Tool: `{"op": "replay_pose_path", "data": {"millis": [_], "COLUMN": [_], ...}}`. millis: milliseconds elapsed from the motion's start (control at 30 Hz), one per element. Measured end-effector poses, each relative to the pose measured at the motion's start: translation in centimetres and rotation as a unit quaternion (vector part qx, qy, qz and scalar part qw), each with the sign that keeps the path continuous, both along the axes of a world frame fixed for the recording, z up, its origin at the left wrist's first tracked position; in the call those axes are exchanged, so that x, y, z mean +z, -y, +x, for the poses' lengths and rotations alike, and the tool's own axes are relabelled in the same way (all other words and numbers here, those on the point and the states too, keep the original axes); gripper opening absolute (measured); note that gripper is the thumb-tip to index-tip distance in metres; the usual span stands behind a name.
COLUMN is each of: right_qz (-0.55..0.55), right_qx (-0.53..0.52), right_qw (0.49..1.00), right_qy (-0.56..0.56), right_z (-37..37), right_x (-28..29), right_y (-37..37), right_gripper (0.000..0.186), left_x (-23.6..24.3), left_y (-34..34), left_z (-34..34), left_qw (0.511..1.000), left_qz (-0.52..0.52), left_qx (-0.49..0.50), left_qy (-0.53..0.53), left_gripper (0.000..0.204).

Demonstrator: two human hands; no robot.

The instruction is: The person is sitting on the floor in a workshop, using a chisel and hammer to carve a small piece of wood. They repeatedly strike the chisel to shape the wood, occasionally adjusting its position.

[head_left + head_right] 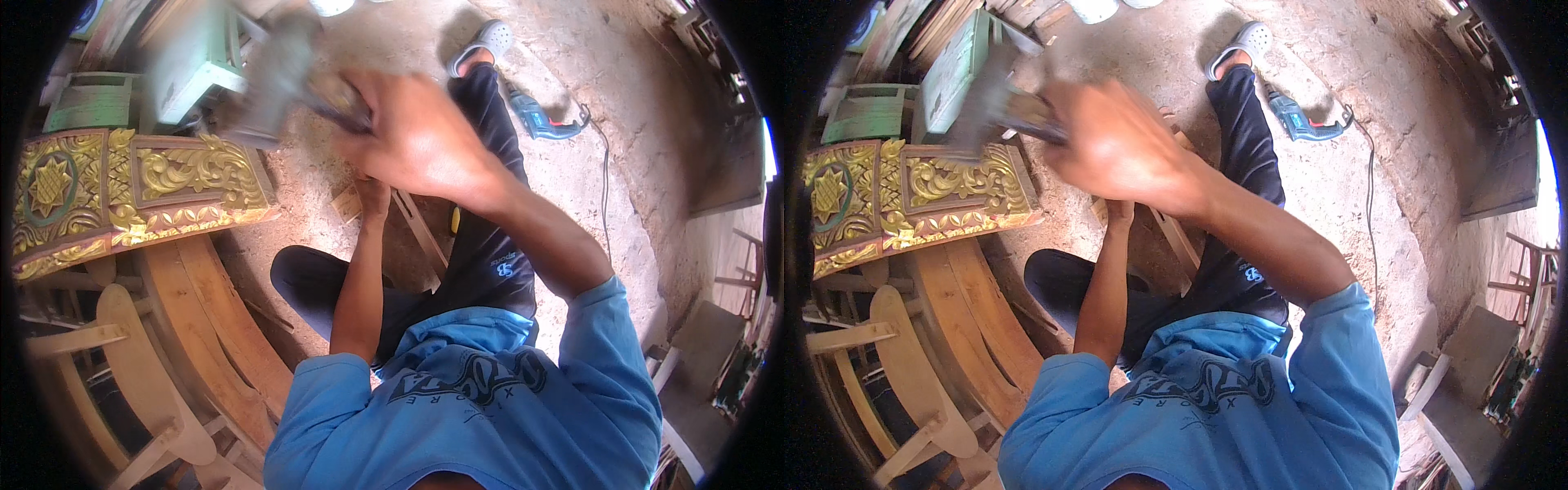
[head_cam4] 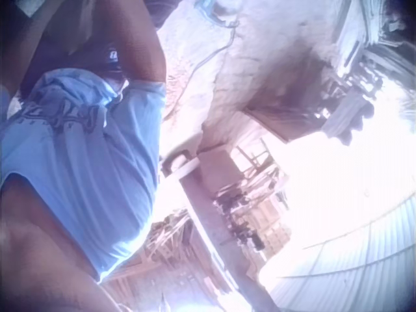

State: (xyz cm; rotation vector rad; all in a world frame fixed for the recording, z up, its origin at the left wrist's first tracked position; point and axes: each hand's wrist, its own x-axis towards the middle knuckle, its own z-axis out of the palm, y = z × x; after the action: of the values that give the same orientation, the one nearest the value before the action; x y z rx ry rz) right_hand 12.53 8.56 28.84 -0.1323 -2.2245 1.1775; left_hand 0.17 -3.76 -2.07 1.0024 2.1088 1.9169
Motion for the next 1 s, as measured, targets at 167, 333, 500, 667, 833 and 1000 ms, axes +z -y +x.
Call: {"op": "replay_pose_path", "data": {"millis": [167, 333, 500, 667, 833, 1000], "right_qz": [-0.021, 0.107, 0.047, -0.009, 0.090, -0.012], "right_qx": [-0.061, -0.042, -0.031, -0.076, -0.032, -0.092], "right_qw": [0.992, 0.894, 0.991, 0.991, 0.925, 0.948], "right_qy": [-0.112, 0.433, 0.120, -0.111, 0.368, 0.303], "right_z": [-0.7, -0.7, 0.0, -0.5, 0.2, 6.5], "right_x": [-1.7, -10.1, -2.0, -0.7, -11.3, -14.2], "right_y": [1.6, 1.1, 0.6, 2.0, 2.0, 1.3], "right_gripper": [0.040, 0.038, 0.052, 0.042, 0.035, 0.033], "left_x": [0.6, 1.4, 0.7, 0.1, 0.1, 1.3], "left_y": [0.6, -0.6, -0.6, 0.4, 1.0, 2.6], "left_z": [0.8, 0.9, 0.4, 0.6, 0.8, 4.2], "left_qw": [0.998, 0.995, 0.997, 0.993, 0.974, 0.999], "left_qz": [-0.007, -0.032, -0.008, -0.009, -0.173, -0.012], "left_qx": [0.002, 0.037, 0.002, -0.018, 0.000, 0.032], "left_qy": [0.065, 0.090, 0.074, 0.114, 0.145, 0.034], "left_gripper": [0.018, 0.010, 0.014, 0.018, 0.018, 0.011]}}
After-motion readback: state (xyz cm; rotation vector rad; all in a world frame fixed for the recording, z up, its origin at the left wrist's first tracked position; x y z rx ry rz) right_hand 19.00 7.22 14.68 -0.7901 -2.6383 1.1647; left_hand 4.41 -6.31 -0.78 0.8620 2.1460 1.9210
